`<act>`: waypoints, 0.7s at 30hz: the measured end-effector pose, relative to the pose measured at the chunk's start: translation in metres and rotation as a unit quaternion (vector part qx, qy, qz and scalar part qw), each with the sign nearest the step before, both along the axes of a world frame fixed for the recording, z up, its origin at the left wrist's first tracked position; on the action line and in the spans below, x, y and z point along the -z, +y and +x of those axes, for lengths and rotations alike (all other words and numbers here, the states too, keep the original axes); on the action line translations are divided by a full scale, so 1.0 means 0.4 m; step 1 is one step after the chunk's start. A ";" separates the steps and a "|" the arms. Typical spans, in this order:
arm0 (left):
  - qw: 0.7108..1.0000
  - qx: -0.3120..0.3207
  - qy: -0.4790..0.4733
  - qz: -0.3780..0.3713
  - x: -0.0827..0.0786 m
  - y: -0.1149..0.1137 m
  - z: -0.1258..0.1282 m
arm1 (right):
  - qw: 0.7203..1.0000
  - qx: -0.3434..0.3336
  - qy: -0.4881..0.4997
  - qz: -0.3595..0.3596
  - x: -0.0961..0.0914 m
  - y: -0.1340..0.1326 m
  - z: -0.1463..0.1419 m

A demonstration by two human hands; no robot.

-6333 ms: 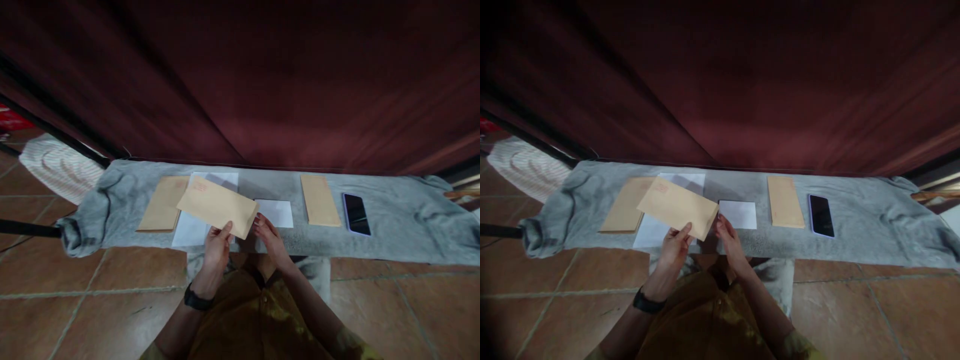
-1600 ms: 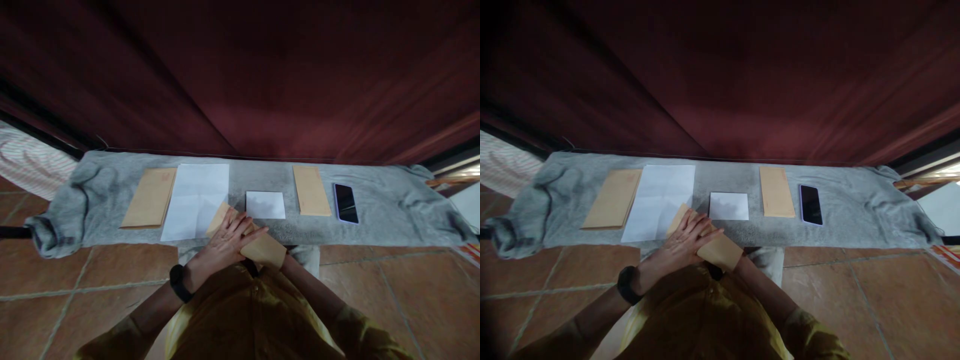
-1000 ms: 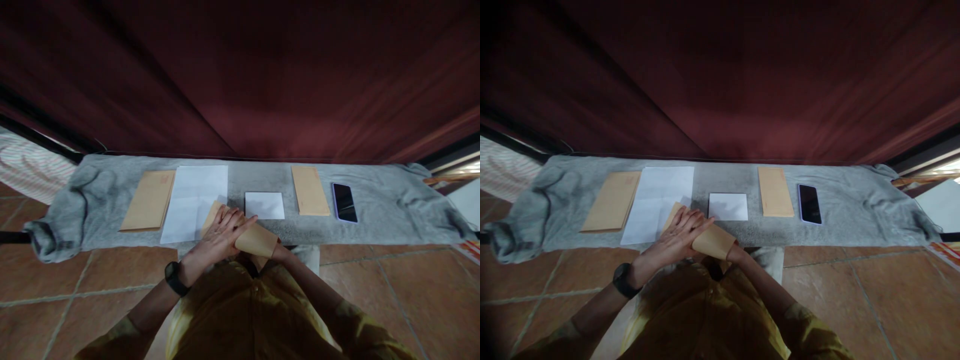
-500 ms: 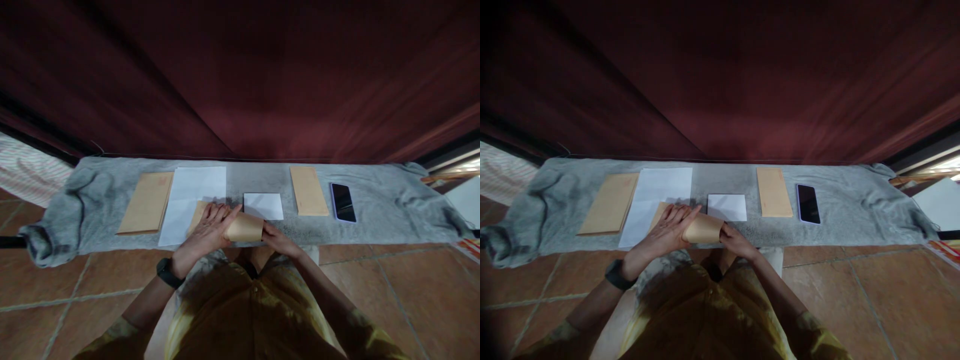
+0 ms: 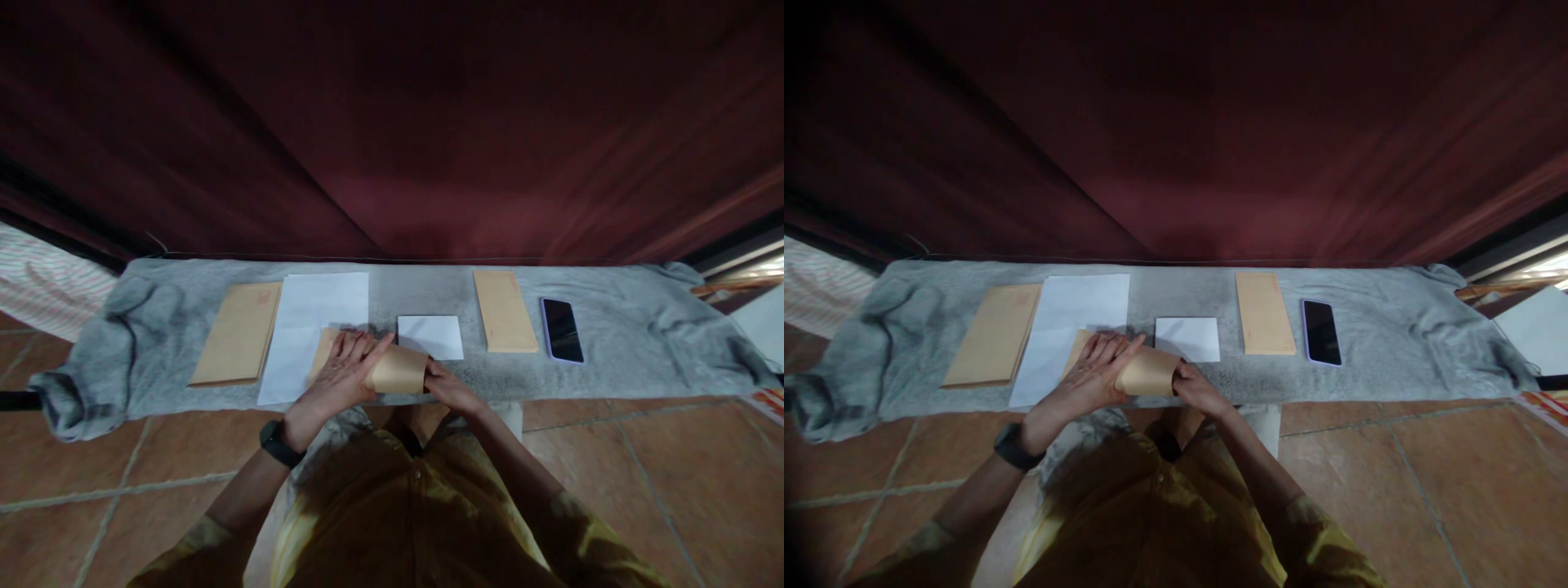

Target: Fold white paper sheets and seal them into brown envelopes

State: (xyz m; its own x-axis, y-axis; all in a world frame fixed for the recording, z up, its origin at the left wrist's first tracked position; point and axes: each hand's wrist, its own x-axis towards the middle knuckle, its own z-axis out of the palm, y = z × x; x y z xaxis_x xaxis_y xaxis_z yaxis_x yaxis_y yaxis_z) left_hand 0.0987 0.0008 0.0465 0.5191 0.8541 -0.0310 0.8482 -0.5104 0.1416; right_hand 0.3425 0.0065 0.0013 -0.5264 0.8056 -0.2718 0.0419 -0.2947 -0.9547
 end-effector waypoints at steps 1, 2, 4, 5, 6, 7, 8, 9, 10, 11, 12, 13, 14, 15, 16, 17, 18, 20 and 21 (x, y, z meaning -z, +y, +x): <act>1.000 -0.001 0.002 -0.001 0.002 -0.001 0.000 | 1.000 -0.001 -0.001 -0.003 0.001 0.000 -0.002; 1.000 -0.002 0.004 -0.002 0.004 -0.001 0.000 | 1.000 -0.004 0.000 -0.003 0.002 0.000 -0.004; 1.000 -0.001 0.009 0.000 0.009 -0.001 -0.001 | 1.000 -0.014 0.008 0.006 0.004 0.000 -0.007; 1.000 -0.001 0.010 0.001 0.013 -0.001 -0.001 | 1.000 -0.021 0.014 0.014 0.004 0.000 -0.009; 1.000 -0.001 0.011 0.001 0.016 0.000 -0.002 | 0.999 -0.028 0.018 0.023 0.004 0.001 -0.010; 1.000 -0.001 0.012 -0.001 0.020 0.002 -0.002 | 0.999 -0.033 0.021 0.031 0.003 0.002 -0.012; 1.000 -0.002 0.013 -0.004 0.023 0.004 -0.002 | 0.999 -0.035 0.020 0.037 0.001 0.003 -0.014; 1.000 -0.005 0.014 -0.010 0.025 0.006 -0.001 | 0.998 -0.034 0.016 0.041 -0.001 0.004 -0.016; 1.000 -0.007 0.016 -0.017 0.026 0.007 -0.001 | 0.999 -0.030 0.011 0.042 -0.003 0.005 -0.018; 0.999 -0.010 0.017 -0.026 0.026 0.009 0.000 | 0.999 -0.024 0.009 0.044 -0.004 0.005 -0.020; 0.999 -0.011 0.018 -0.034 0.026 0.009 0.002 | 0.999 -0.019 0.008 0.047 -0.006 0.006 -0.021; 0.999 -0.013 0.019 -0.041 0.024 0.010 0.003 | 0.999 -0.015 0.009 0.050 -0.006 0.007 -0.022; 0.999 -0.013 0.020 -0.046 0.022 0.009 0.005 | 0.999 -0.014 0.010 0.052 -0.006 0.007 -0.022; 0.998 -0.014 0.019 -0.051 0.019 0.008 0.007 | 0.999 -0.013 0.011 0.052 -0.004 0.007 -0.023; 0.998 -0.014 0.018 -0.054 0.016 0.007 0.008 | 0.999 -0.013 0.013 0.049 -0.002 0.006 -0.023; 0.998 -0.016 0.015 -0.056 0.014 0.005 0.009 | 0.999 -0.012 0.016 0.044 0.001 0.006 -0.024; 0.998 -0.018 0.013 -0.058 0.012 0.004 0.010 | 0.999 -0.008 0.020 0.038 0.003 0.005 -0.025; 0.998 -0.025 0.009 -0.064 0.008 0.001 0.011 | 0.999 0.004 0.029 0.024 0.005 0.002 -0.026; 0.997 -0.028 0.007 -0.066 0.006 0.000 0.011 | 0.999 0.011 0.030 0.020 0.004 0.000 -0.027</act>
State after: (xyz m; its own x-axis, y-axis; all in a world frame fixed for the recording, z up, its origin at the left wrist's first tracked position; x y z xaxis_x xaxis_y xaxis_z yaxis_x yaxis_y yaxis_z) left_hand 0.1032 0.0007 0.0441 0.4698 0.8695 -0.1524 0.8770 -0.4399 0.1935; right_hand 0.3315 0.0065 -0.0003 -0.5220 0.8270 -0.2088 -0.0211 -0.2573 -0.9661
